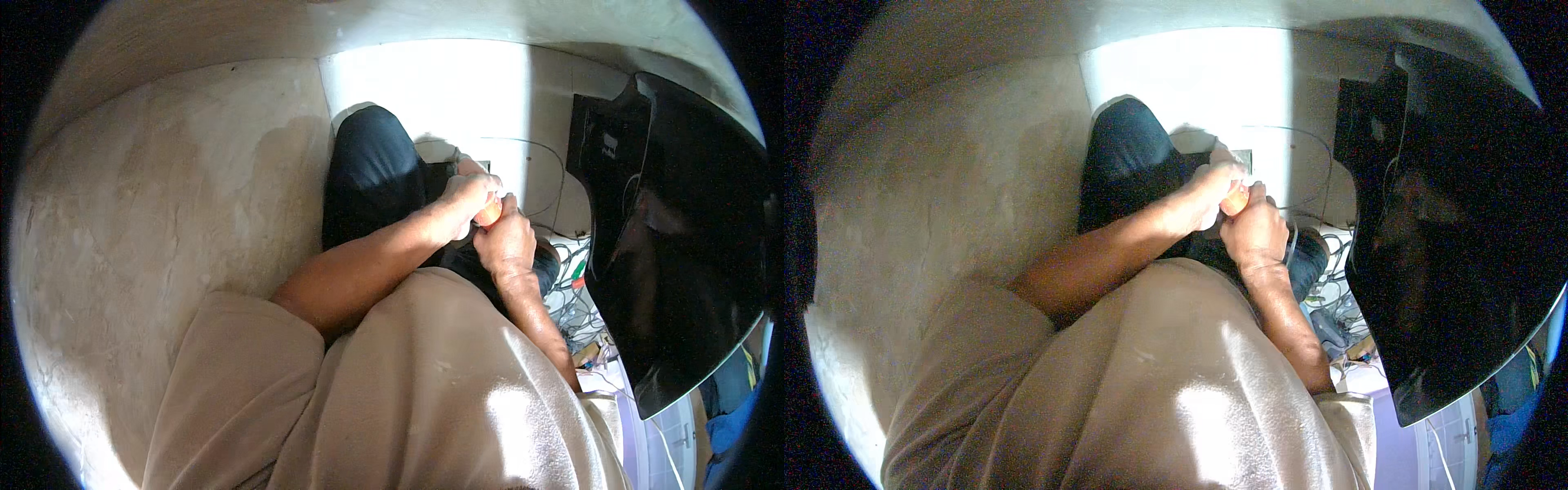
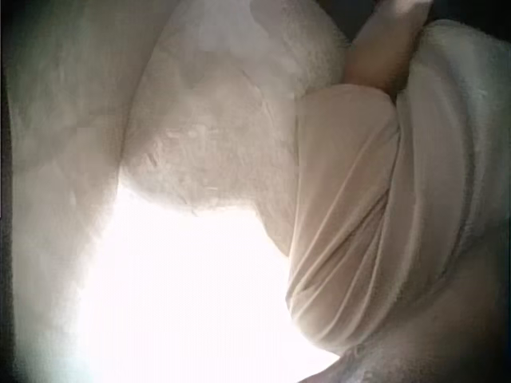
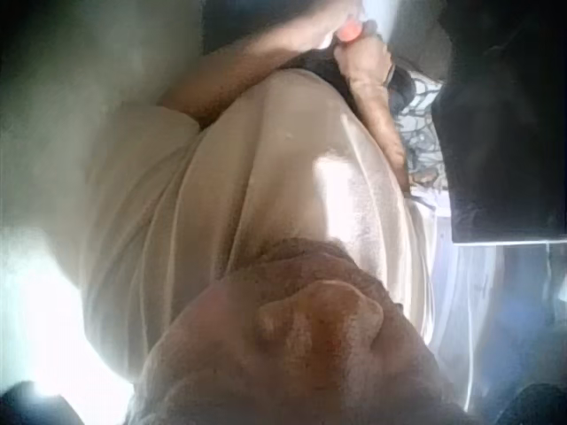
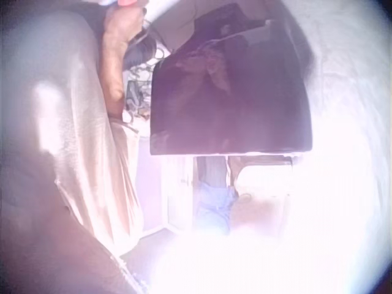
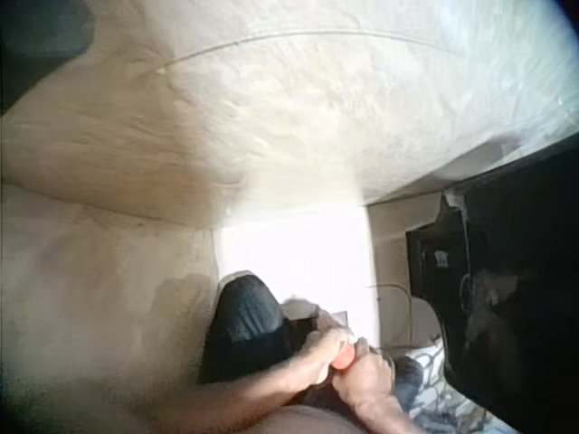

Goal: The person uses a power drill to make a hole in the bathroom floor near a plumbing cutout, while handling a drill bit and a pair of pliers.

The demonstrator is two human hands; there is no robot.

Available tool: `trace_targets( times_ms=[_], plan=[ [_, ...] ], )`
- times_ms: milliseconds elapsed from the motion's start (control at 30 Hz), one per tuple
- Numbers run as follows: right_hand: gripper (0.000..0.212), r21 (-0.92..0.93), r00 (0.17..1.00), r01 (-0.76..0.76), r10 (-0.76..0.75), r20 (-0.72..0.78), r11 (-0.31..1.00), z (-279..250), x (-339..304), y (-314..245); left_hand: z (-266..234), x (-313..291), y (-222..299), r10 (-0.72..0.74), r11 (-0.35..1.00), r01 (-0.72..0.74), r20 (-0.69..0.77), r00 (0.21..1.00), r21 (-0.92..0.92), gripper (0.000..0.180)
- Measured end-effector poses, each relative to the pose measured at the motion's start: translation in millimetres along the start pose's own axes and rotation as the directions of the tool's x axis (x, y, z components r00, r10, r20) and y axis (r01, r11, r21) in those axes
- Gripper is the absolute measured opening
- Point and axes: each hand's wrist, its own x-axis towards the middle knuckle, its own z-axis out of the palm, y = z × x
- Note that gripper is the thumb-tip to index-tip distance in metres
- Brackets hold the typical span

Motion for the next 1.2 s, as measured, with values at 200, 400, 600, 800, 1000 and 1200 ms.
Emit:
trace_targets(
  times_ms=[200, 400, 600, 800, 1000, 1200],
  plan=[
    [0.062, 0.023, 0.997, 0.053, -0.051, -0.05, 0.998, 12, -2, 9, -1, -4, -4, -0.006, 1.0, 0.007, 0.093, 0.996, -0.013, 0.016],
    [0.063, 0.026, 0.998, 0.051, -0.051, -0.027, 0.998, 11, -3, 15, 5, -11, -5, -0.034, 0.999, 0.035, -0.014, 0.999, 0.024, 0.013],
    [0.053, -0.009, 0.997, 0.064, -0.064, -0.045, 0.998, 0, 2, 6, -9, 2, -11, 0.036, 0.993, -0.017, 0.16, 0.986, -0.117, 0.011],
    [0.043, -0.019, 0.996, 0.086, -0.086, -0.018, 0.996, -16, 1, -8, -7, 10, 6, 0.1, 0.978, -0.079, 0.099, 0.99, -0.193, 0.007],
    [0.045, -0.017, 0.994, 0.11, -0.11, -0.007, 0.994, -22, -7, -12, -8, -3, 17, 0.098, 0.993, -0.082, 0.224, 0.97, -0.082, 0.004],
    [0.049, -0.029, 0.996, 0.088, -0.088, -0.022, 0.996, -12, -5, -23, -15, 6, 28, -0.035, 0.998, 0.043, 0.203, 0.979, -0.035, 0.005]
  ],
)
